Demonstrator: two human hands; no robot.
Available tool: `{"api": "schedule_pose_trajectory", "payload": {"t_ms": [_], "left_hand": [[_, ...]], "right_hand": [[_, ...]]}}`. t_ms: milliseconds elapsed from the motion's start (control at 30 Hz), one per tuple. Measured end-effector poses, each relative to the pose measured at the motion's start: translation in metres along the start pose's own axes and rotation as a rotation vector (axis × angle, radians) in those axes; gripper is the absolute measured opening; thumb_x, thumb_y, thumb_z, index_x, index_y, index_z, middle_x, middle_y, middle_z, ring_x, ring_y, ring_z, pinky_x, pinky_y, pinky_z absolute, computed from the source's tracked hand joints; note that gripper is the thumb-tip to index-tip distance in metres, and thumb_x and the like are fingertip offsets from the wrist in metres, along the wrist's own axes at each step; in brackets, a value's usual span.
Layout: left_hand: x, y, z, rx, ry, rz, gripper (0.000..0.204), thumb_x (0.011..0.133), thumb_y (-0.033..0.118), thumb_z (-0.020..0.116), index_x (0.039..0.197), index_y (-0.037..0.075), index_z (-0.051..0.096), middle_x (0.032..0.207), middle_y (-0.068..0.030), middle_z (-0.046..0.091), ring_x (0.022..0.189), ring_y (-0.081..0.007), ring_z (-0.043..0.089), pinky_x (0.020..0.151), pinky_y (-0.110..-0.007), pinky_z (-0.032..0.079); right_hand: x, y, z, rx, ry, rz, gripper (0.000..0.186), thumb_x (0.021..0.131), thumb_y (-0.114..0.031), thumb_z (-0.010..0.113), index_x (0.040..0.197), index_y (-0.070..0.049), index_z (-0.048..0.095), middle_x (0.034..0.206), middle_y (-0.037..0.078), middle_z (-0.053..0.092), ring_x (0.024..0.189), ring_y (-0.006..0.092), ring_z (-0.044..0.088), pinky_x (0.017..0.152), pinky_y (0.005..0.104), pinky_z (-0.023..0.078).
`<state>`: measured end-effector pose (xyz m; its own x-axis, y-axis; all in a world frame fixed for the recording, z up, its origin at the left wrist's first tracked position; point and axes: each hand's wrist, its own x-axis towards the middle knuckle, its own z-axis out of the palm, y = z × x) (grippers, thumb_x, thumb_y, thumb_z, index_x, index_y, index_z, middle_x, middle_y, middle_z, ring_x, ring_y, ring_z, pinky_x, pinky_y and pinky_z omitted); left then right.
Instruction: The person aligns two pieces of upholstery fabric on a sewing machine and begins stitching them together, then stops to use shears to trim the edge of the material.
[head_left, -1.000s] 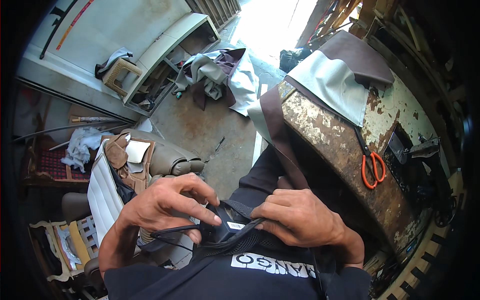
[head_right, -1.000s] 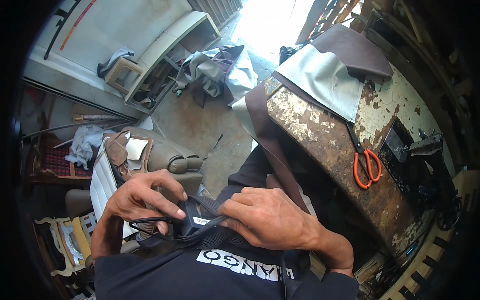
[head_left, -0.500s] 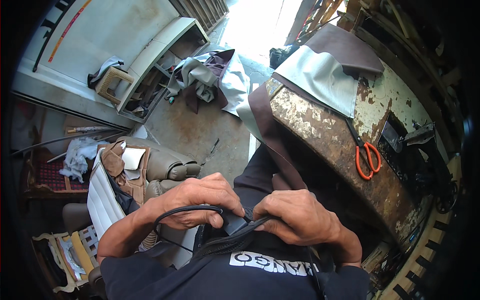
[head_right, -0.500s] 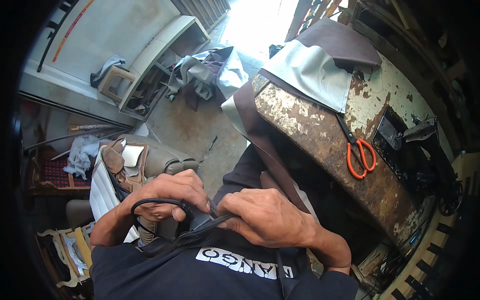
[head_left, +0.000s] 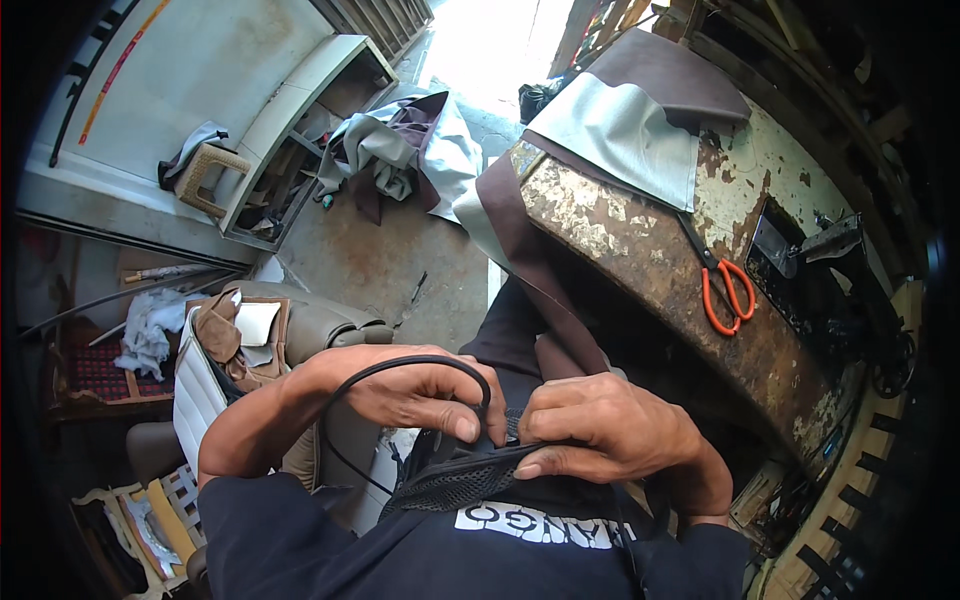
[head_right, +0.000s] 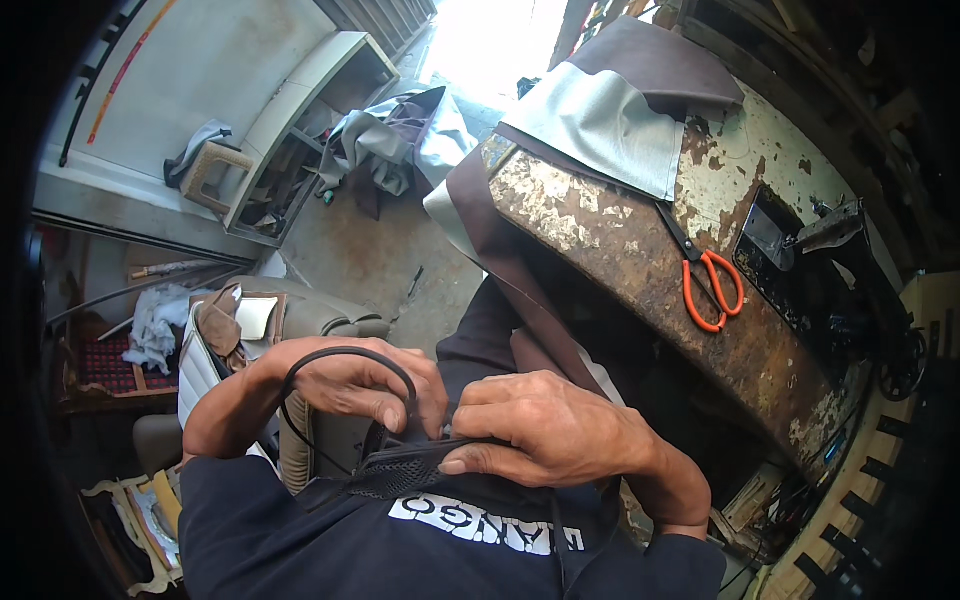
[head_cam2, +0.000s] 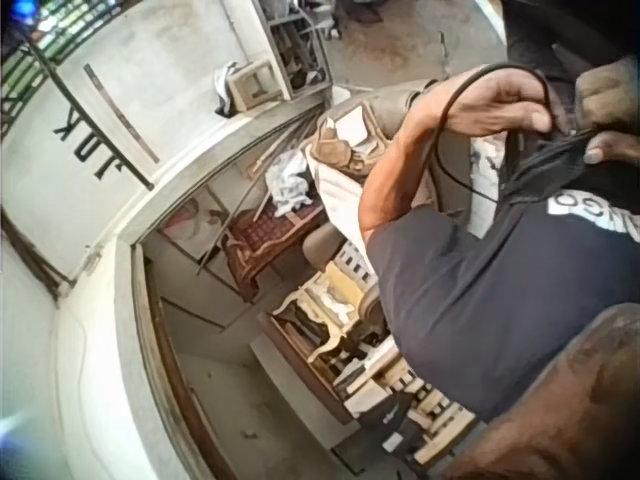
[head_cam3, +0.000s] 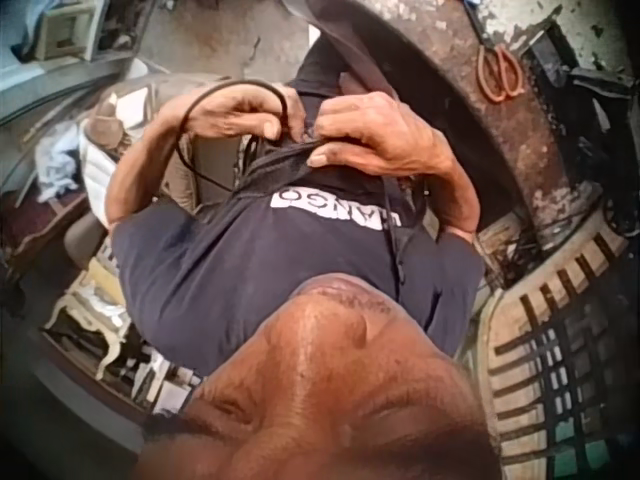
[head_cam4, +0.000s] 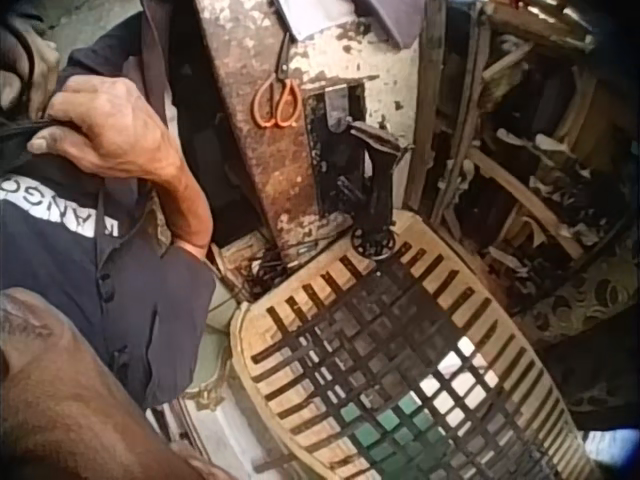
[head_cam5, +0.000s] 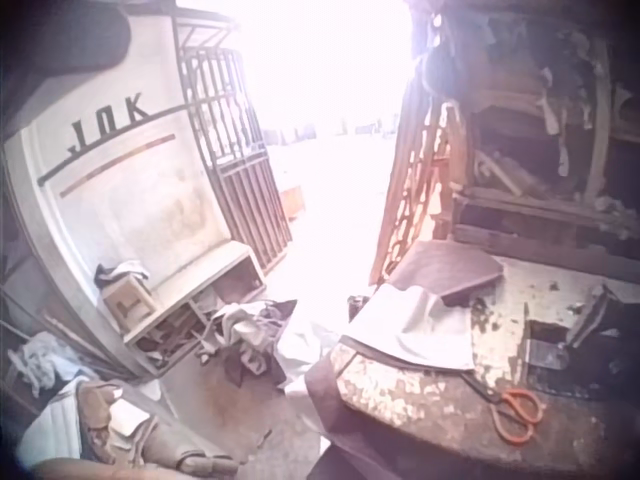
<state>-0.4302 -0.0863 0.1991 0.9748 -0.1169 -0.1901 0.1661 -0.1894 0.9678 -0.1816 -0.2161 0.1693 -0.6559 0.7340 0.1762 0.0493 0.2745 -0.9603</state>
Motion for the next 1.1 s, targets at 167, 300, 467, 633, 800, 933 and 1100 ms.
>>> {"api": "schedule_pose_trajectory", "payload": {"t_ms": [167, 300, 467, 633, 800, 933, 1100], "left_hand": [[-0.008, -0.022, 0.005, -0.398, -0.036, -0.081, 0.040, 0.110, 0.034, 0.056, 0.121, -0.002, 0.071, 0.119, -0.0101, 0.067, 0.115, -0.0206, 0.060, 0.101, -0.036, 0.046], [-0.008, -0.010, 0.002, -0.387, -0.009, -0.170, 0.047, 0.104, 0.040, 0.064, 0.126, 0.000, 0.071, 0.122, -0.0107, 0.065, 0.118, -0.0211, 0.059, 0.101, -0.037, 0.046], [-0.010, 0.006, 0.002, -0.418, 0.124, -0.464, 0.068, 0.087, 0.051, 0.082, 0.128, 0.000, 0.062, 0.119, -0.0073, 0.063, 0.117, -0.0177, 0.057, 0.100, -0.036, 0.047], [-0.011, 0.007, 0.006, -0.412, 0.252, -0.483, 0.081, 0.077, 0.056, 0.089, 0.124, 0.002, 0.052, 0.112, -0.0053, 0.059, 0.113, -0.0165, 0.057, 0.097, -0.036, 0.047], [-0.002, 0.024, 0.011, -0.106, 0.396, -0.514, 0.073, 0.078, 0.059, 0.088, 0.106, 0.001, 0.054, 0.096, -0.0088, 0.053, 0.094, -0.0193, 0.054, 0.076, -0.037, 0.046], [-0.005, 0.045, 0.008, 0.249, 0.431, -0.403, 0.039, 0.090, 0.035, 0.082, 0.096, 0.004, 0.060, 0.082, -0.0106, 0.054, 0.075, -0.0273, 0.055, 0.066, -0.042, 0.043], [-0.013, 0.066, 0.016, 0.466, 0.532, -0.296, 0.024, 0.085, 0.013, 0.082, 0.099, 0.004, 0.065, 0.086, -0.0133, 0.063, 0.080, -0.0354, 0.068, 0.068, -0.044, 0.053]], "right_hand": [[0.002, 0.008, -0.005, 0.288, 0.019, 0.162, 0.041, 0.106, -0.039, 0.060, 0.099, 0.000, 0.071, 0.098, 0.013, 0.067, 0.093, 0.0330, 0.067, 0.083, 0.0421, 0.052], [0.011, 0.021, -0.015, -0.032, -0.151, 0.240, 0.039, 0.095, -0.035, 0.074, 0.112, 0.000, 0.068, 0.098, 0.018, 0.070, 0.093, 0.0350, 0.071, 0.084, 0.0451, 0.054], [0.036, 0.015, -0.004, -0.213, -0.238, 0.253, 0.031, 0.091, -0.027, 0.075, 0.104, 0.001, 0.072, 0.090, 0.020, 0.073, 0.089, 0.0400, 0.071, 0.081, 0.0480, 0.055], [0.041, 0.015, -0.004, -0.178, 0.179, 0.187, 0.021, 0.093, -0.020, 0.070, 0.097, 0.000, 0.073, 0.085, 0.019, 0.071, 0.082, 0.0401, 0.070, 0.076, 0.0474, 0.054], [0.046, 0.008, -0.002, -0.182, 0.324, 0.000, 0.014, 0.090, -0.011, 0.072, 0.099, -0.001, 0.070, 0.085, 0.016, 0.067, 0.080, 0.0375, 0.069, 0.070, 0.0452, 0.053], [0.043, -0.005, -0.007, -0.156, 0.342, -0.047, 0.009, 0.092, -0.007, 0.070, 0.098, -0.002, 0.070, 0.084, 0.014, 0.065, 0.078, 0.0351, 0.069, 0.068, 0.0428, 0.053], [0.030, -0.011, -0.023, 0.156, 0.083, 0.147, 0.044, 0.097, -0.021, 0.074, 0.135, -0.003, 0.060, 0.105, 0.017, 0.071, 0.094, 0.0334, 0.071, 0.080, 0.0410, 0.055]]}}
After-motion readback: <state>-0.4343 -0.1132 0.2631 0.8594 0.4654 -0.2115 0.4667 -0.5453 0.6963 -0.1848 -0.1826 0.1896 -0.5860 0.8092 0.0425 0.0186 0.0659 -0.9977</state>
